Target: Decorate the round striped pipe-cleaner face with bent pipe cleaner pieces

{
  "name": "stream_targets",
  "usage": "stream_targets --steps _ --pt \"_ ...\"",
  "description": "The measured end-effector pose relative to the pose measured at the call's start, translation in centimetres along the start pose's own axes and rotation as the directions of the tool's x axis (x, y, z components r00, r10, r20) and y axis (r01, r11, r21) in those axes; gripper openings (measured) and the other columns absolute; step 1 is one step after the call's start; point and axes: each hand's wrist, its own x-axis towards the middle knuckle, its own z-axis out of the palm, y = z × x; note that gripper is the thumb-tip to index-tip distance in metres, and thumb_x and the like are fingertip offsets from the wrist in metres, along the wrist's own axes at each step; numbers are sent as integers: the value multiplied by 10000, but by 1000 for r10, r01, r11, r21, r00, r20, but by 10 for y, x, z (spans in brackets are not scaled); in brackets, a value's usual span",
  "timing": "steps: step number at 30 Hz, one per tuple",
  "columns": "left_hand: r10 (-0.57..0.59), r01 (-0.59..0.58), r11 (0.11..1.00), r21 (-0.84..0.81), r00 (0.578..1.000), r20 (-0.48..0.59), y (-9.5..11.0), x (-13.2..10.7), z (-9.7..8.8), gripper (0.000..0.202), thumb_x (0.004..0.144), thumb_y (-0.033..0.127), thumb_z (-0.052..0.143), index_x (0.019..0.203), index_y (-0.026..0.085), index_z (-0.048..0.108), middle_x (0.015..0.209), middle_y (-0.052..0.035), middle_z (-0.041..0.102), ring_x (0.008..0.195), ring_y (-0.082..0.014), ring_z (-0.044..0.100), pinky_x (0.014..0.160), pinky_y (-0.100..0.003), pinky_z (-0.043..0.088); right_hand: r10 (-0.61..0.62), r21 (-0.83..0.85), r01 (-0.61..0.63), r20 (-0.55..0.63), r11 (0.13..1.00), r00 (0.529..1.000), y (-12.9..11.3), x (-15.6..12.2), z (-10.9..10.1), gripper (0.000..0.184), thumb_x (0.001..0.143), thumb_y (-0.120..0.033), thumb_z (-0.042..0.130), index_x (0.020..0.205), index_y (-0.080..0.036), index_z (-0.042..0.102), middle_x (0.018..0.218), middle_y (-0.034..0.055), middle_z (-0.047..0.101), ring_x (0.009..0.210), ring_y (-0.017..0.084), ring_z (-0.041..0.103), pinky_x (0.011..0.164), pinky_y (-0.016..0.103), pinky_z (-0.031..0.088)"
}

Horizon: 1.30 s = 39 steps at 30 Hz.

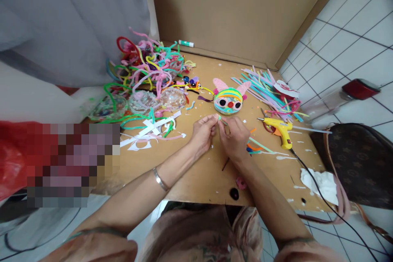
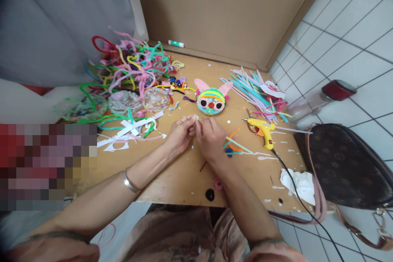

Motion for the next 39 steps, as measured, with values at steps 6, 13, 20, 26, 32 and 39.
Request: stream_targets --steps 6,13,20,26,32,39 --pt "12 -13 1000 -7 999 -43 -2 -2 2 341 691 243 809 587 142 500 505 74 402 459 -21 307 445 -155 223 20 3 -20 64 1000 998 -2 2 0 175 954 -240 515 861 -195 656 736 38 663 704 153 606 633 263 427" --pt "-25 23 999 -40 997 -69 -5 0 1 326 703 220 777 600 146 477 487 86 389 435 -17 299 435 -163 205 -67 -92 74 83 993 994 0 0 2 193 956 -232 514 833 -185 655 698 29 649 651 140 577 600 263 378" --pt "-32 31 999 -12 998 -59 -5 0 0 374 683 267 805 608 156 456 491 97 352 420 -14 256 424 -173 161 -56 -118 64 69 991 996 0 1 2 206 948 -246 515 790 -197 640 672 18 624 616 138 529 597 274 343" --pt "-66 66 997 -27 998 -19 -5 4 -4 391 658 264 813 617 163 437 510 97 340 421 -13 250 411 -160 160 -109 -141 118 70 983 992 2 4 0 222 945 -240 516 751 -200 616 650 13 611 603 138 509 597 281 329" --pt "-80 78 996 -52 996 -33 -5 5 -5 314 655 210 768 618 149 463 532 78 401 434 -12 293 405 -154 172 -160 -200 169 60 965 985 5 3 0 245 953 -234 505 736 -199 613 621 9 585 585 137 486 589 290 312" --pt "-102 100 994 -46 993 -55 -1 3 -1 324 717 185 750 595 149 452 497 83 364 423 -15 273 410 -152 176 -50 59 43 132 997 990 12 3 0 185 942 -251 534 870 -184 691 734 36 678 667 140 587 626 259 401"
